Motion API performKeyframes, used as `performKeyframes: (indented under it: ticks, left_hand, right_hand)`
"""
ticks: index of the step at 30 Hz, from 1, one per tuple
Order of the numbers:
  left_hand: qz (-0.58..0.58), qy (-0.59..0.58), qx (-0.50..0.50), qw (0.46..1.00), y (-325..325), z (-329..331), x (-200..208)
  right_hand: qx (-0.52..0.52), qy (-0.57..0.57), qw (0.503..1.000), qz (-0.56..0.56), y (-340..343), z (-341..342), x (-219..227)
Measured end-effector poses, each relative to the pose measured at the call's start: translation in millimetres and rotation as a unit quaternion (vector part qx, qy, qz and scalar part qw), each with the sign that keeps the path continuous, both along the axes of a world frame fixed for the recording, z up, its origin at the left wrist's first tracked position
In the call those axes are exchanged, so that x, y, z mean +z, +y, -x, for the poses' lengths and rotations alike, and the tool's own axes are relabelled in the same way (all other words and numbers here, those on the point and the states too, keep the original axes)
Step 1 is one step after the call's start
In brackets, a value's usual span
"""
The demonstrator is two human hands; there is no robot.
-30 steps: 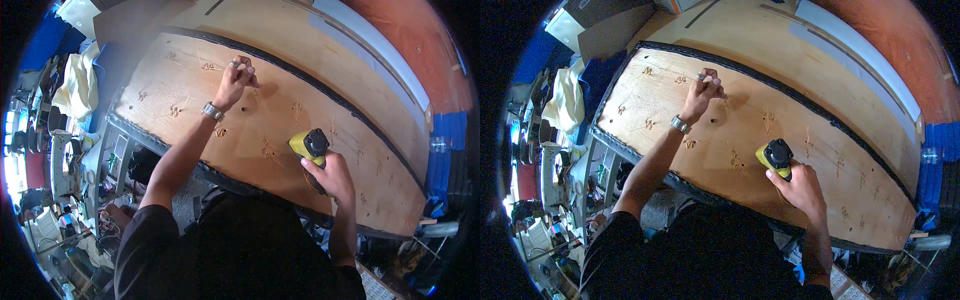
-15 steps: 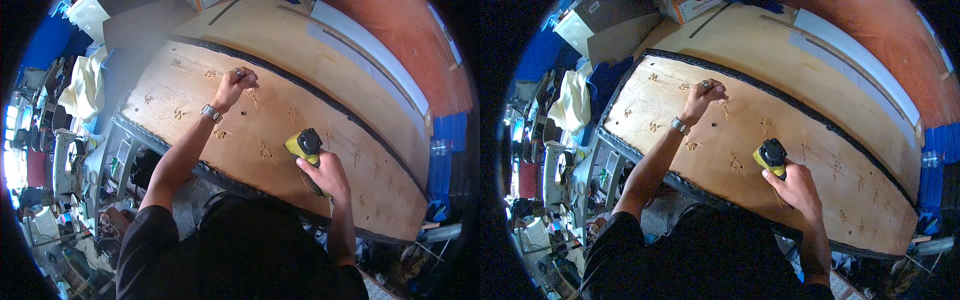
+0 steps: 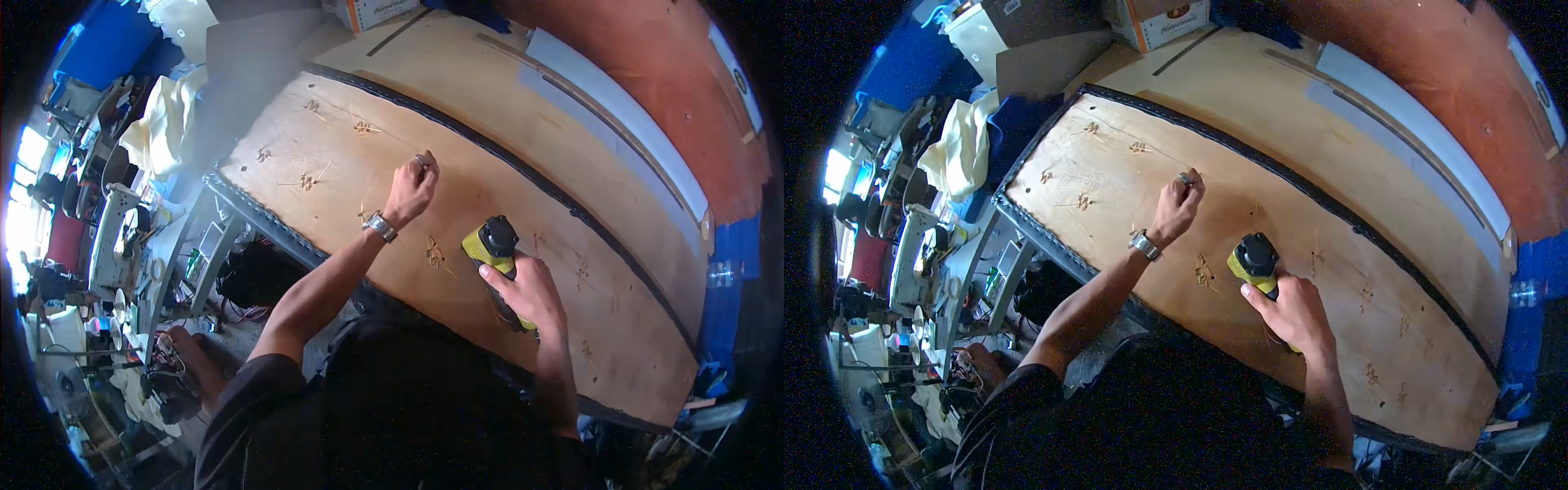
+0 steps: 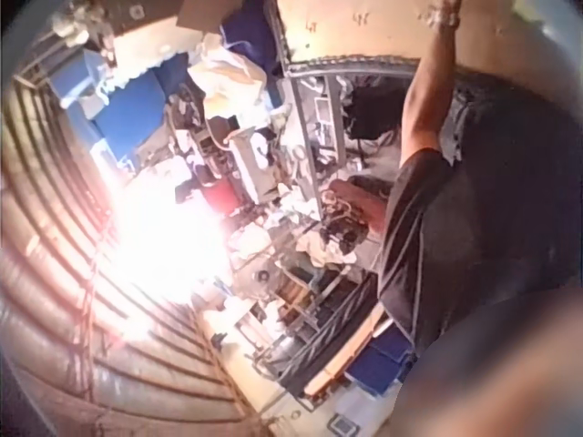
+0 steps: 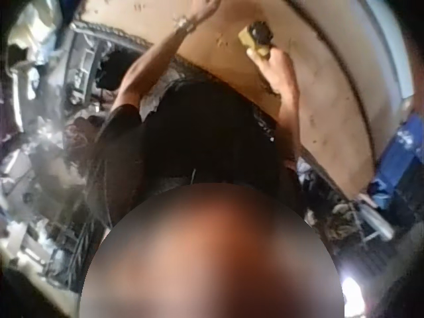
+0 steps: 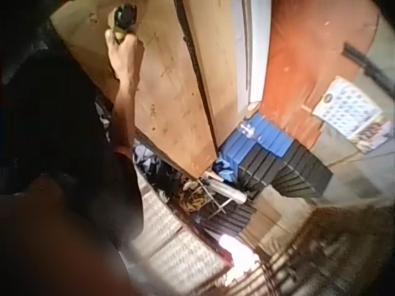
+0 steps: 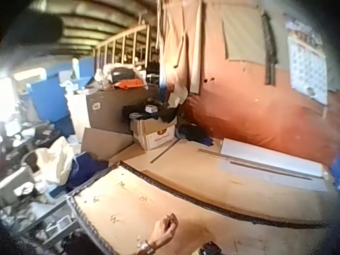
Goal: Securing upholstery twine and fasteners to a wooden furniture frame using a pneumatic stapler.
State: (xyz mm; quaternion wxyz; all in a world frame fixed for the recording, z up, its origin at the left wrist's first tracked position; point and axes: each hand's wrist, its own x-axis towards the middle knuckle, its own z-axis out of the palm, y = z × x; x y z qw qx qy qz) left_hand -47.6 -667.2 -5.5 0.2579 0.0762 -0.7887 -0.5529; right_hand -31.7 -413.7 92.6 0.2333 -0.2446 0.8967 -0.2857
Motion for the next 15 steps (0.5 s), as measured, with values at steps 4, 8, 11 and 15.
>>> performKeyframes:
  ticks: [4,8,11,15]
  left_hand:
    - [0.026,0.02,0.029,0.999,18.2,-15.0,-2.0]
    - [0.065,0.024,-0.015,0.997,17.0,-24.6,-14.0]
    - [0.126,0.057,-0.119,0.983,4.8,-35.4,-14.5]
    - [0.138,0.054,-0.218,0.965,-15.0,-39.5,-19.7]
  right_hand:
    - [-0.015,0.034,0.999,-0.013,-1.6,4.1,-1.8]
    - [-0.046,-0.109,0.993,0.011,4.8,16.2,2.5]
    - [-0.057,-0.138,0.987,0.061,-2.0,23.9,8.9]
    - [-0.038,-0.126,0.987,0.089,-53.7,44.9,24.4]
